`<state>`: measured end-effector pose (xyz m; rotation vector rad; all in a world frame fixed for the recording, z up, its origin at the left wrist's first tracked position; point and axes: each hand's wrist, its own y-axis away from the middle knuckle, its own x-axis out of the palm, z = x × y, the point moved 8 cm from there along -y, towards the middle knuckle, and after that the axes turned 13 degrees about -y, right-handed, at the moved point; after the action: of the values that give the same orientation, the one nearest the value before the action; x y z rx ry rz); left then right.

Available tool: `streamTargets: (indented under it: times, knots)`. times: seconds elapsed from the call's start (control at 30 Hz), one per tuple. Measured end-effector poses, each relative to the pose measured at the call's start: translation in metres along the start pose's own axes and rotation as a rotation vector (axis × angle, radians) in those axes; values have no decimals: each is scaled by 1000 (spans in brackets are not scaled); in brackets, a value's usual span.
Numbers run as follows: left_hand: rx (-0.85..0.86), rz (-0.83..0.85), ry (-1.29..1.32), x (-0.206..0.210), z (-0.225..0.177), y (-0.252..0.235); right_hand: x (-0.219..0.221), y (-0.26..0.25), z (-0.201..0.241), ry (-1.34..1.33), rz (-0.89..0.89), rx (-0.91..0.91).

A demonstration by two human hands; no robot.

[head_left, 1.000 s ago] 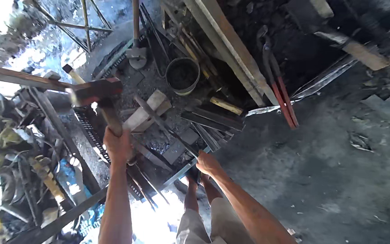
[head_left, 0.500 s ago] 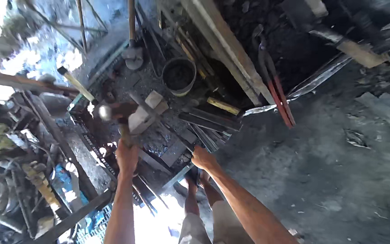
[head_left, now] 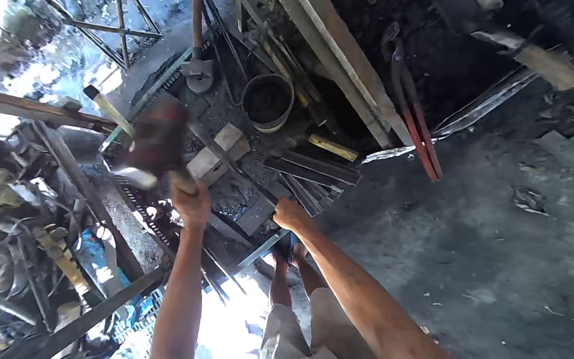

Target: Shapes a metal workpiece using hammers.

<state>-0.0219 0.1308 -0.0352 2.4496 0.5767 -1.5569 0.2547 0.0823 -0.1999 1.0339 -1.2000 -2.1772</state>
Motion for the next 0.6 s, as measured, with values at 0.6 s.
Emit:
streamTargets:
  times: [0.6]
  knots:
    - [353, -291, 541, -177, -116, -43, 8, 15, -38, 45, -30, -5]
